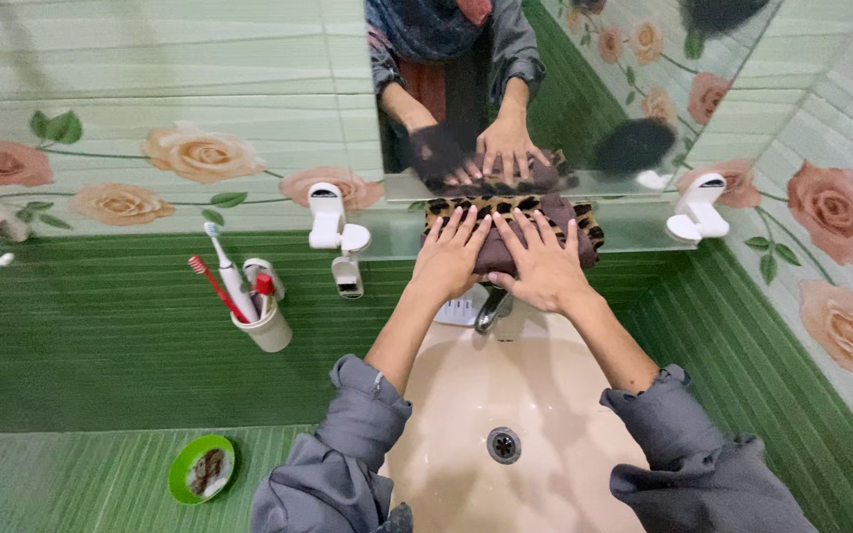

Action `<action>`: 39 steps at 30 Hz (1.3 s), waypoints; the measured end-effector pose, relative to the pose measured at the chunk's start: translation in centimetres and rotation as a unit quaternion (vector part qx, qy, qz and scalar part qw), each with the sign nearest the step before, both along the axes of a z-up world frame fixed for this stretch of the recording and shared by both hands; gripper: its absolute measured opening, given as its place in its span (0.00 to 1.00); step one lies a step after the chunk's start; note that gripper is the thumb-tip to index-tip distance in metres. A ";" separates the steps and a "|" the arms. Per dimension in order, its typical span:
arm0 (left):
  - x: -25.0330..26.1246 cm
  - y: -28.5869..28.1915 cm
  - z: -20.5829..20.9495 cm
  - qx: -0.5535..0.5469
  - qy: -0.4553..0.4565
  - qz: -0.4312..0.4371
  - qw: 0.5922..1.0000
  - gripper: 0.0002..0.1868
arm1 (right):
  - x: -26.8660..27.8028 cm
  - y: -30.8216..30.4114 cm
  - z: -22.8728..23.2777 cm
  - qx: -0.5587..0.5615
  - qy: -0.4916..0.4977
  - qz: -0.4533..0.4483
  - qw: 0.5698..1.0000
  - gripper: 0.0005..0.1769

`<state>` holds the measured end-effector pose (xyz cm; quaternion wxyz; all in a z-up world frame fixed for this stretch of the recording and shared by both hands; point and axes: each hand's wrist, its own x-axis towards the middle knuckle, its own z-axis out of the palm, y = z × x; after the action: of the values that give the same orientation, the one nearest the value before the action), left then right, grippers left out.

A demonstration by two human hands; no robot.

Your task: The person wipes a bathroom mirror with a patterned cloth, then cleans a white plastic sink strainer and the sink basin. They then walk into the next room and place the cloth on top of a portable air cooler.

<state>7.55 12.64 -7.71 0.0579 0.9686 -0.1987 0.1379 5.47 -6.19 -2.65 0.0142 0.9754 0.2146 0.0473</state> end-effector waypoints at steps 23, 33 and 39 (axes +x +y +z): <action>-4.3 16.7 0.2 0.006 0.053 0.144 0.988 0.56 | -0.9 16.5 0.1 0.005 -0.002 0.131 0.991 0.61; -5.0 11.4 -2.7 0.011 -0.023 0.154 0.988 0.43 | -1.5 10.8 -0.9 0.021 -0.060 0.175 0.983 0.59; -4.7 5.1 -3.3 0.000 -0.038 0.135 0.990 0.39 | -1.6 4.5 -1.2 0.036 -0.065 0.160 0.984 0.57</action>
<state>2.83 17.73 -10.97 0.0315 0.9805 -0.0681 0.1815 3.84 -1.66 -3.84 -0.0151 0.9232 0.3648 0.1199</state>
